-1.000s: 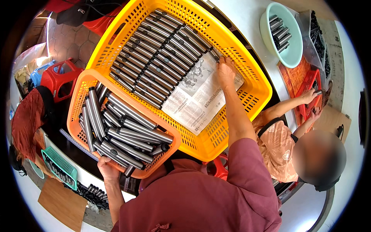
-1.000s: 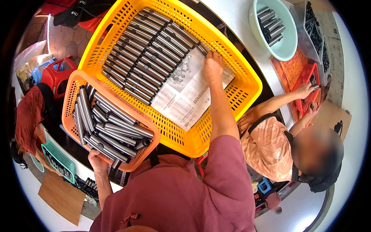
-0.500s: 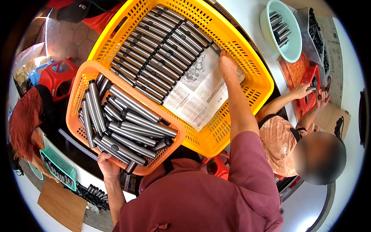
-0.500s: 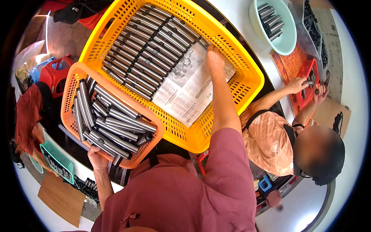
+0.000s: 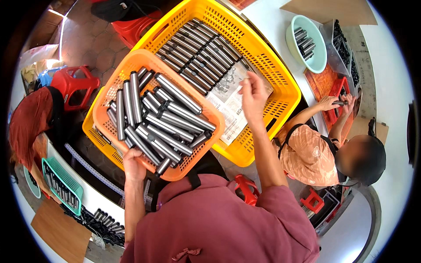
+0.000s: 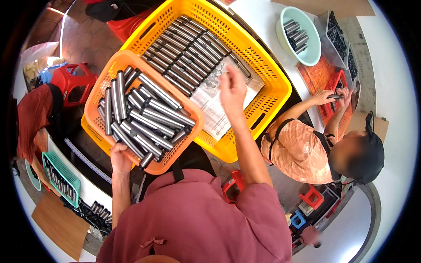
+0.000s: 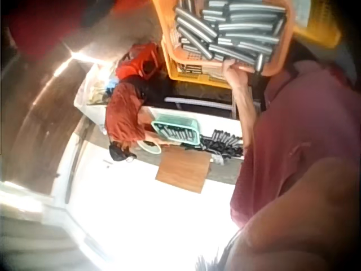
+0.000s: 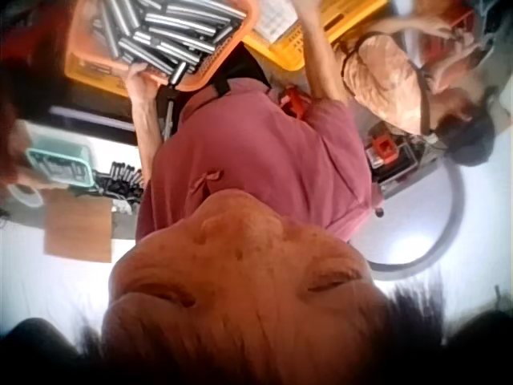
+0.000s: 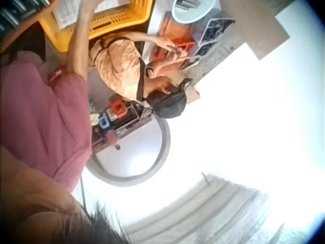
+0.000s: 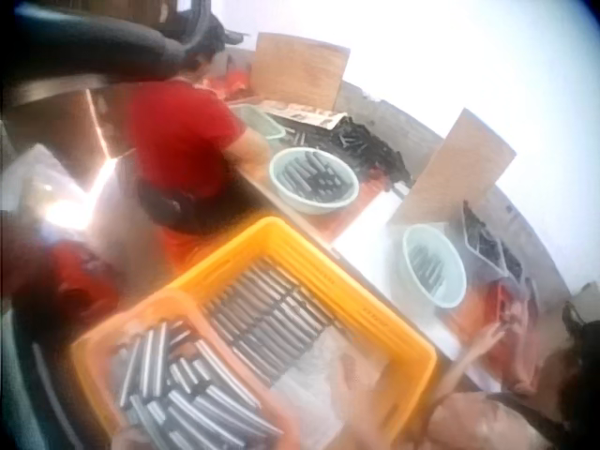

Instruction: The person transfers cylindrical metal parts from an orange basket into a yellow basket lined with newspaper. They place the parts one by one into the yellow basket, arranging them in rows. Another person is visible in the background working at a separate station.

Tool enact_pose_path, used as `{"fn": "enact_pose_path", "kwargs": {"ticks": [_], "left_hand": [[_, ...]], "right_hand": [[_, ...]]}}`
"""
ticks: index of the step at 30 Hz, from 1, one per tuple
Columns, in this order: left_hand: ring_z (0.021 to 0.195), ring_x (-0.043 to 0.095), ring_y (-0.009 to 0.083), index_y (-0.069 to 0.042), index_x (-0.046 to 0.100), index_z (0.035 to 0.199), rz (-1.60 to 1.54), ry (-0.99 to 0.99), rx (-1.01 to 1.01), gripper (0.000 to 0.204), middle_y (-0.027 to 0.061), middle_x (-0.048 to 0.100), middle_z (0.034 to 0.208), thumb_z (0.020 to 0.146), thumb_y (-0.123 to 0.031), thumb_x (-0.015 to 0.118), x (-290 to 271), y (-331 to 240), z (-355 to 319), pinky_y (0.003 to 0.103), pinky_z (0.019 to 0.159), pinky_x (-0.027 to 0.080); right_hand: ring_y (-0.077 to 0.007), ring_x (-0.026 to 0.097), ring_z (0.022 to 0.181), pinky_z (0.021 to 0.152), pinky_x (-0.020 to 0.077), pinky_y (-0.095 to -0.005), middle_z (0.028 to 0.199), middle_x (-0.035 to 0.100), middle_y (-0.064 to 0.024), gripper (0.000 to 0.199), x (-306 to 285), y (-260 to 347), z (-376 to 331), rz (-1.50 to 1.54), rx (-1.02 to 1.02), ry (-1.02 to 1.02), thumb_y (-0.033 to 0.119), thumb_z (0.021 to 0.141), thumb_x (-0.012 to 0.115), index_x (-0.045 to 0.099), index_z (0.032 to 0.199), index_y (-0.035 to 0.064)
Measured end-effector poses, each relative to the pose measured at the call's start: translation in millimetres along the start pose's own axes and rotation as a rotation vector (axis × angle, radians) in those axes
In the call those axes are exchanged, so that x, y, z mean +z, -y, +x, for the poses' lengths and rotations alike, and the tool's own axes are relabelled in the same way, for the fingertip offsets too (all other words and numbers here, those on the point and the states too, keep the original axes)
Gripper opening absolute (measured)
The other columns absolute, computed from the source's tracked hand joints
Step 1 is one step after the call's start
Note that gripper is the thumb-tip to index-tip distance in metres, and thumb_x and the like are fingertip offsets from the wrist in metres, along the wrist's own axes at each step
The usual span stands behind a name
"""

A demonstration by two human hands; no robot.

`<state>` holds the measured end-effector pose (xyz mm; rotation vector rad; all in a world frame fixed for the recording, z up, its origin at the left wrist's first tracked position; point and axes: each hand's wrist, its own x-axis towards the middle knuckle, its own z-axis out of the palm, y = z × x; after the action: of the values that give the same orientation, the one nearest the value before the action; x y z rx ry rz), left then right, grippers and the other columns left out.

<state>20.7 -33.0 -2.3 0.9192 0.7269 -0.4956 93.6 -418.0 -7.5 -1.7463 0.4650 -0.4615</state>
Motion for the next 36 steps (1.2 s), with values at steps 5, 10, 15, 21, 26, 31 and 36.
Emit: {"fn": "enact_pose_path", "kwargs": {"ticks": [5,10,15,21,26,31,36], "left_hand": [[0.069,0.06,0.0233,-0.001,0.055,0.086,-0.065,-0.037,-0.033,0.02,0.0079,0.059,0.078,0.067,-0.003,0.051,5,-2,4,0.037,0.066,0.054],[0.073,0.061,0.0217,0.003,0.056,0.095,-0.123,-0.04,-0.001,0.032,0.0088,0.061,0.083,0.064,0.002,0.048,6,1,6,0.036,0.07,0.055],[0.066,0.062,0.0215,0.004,0.056,0.098,-0.067,-0.039,0.053,0.034,0.0101,0.063,0.08,0.067,-0.005,0.047,15,0,4,0.036,0.059,0.054],[0.068,0.063,0.0224,0.004,0.055,0.099,-0.055,-0.033,0.035,0.035,0.0105,0.063,0.082,0.066,-0.004,0.046,11,2,5,0.036,0.062,0.055],[0.075,0.065,0.023,0.004,0.056,0.101,-0.08,-0.007,0.024,0.037,0.0115,0.064,0.088,0.066,0.0,0.046,9,4,8,0.036,0.071,0.056],[0.074,0.065,0.0236,0.004,0.055,0.101,-0.122,-0.032,-0.006,0.036,0.0129,0.065,0.09,0.067,-0.001,0.045,15,0,2,0.037,0.068,0.057],[0.068,0.065,0.0231,0.006,0.058,0.096,-0.081,-0.003,-0.027,0.033,0.0124,0.066,0.084,0.068,-0.005,0.046,12,-1,2,0.036,0.065,0.057]], "right_hand": [[-0.0251,0.06,0.066,0.061,0.0488,-0.0321,0.081,0.058,-0.0118,0.021,53,87,-51,-0.23,-0.351,0.577,0.004,0.084,0.064,0.061,0.104,0.0031],[-0.0336,0.063,0.074,0.066,0.0509,-0.0423,0.092,0.058,-0.0137,0.015,68,97,-68,-0.583,-0.462,0.768,0.009,0.084,0.06,0.057,0.098,0.004],[-0.0365,0.063,0.079,0.07,0.0515,-0.0441,0.09,0.06,-0.0183,0.021,87,112,-72,-1.0,-0.566,0.931,0.014,0.081,0.06,0.054,0.097,0.0009],[-0.0391,0.063,0.081,0.071,0.0519,-0.0453,0.091,0.058,-0.0206,0.04,97,134,-66,-1.044,-0.477,1.136,0.022,0.079,0.067,0.046,0.105,-0.0005],[-0.0389,0.063,0.08,0.07,0.0511,-0.0445,0.089,0.058,-0.0214,0.046,110,122,-58,-0.962,-0.478,1.17,0.028,0.076,0.07,0.046,0.101,-0.0022],[-0.0383,0.064,0.084,0.076,0.0517,-0.0444,0.09,0.061,-0.0231,0.04,118,121,-48,-0.853,-0.45,1.346,0.021,0.069,0.067,0.054,0.096,-0.0059],[-0.0378,0.064,0.087,0.076,0.05,-0.046,0.09,0.064,-0.0228,0.032,119,132,-37,-0.686,-0.308,1.366,0.016,0.069,0.066,0.056,0.093,-0.004]]}}
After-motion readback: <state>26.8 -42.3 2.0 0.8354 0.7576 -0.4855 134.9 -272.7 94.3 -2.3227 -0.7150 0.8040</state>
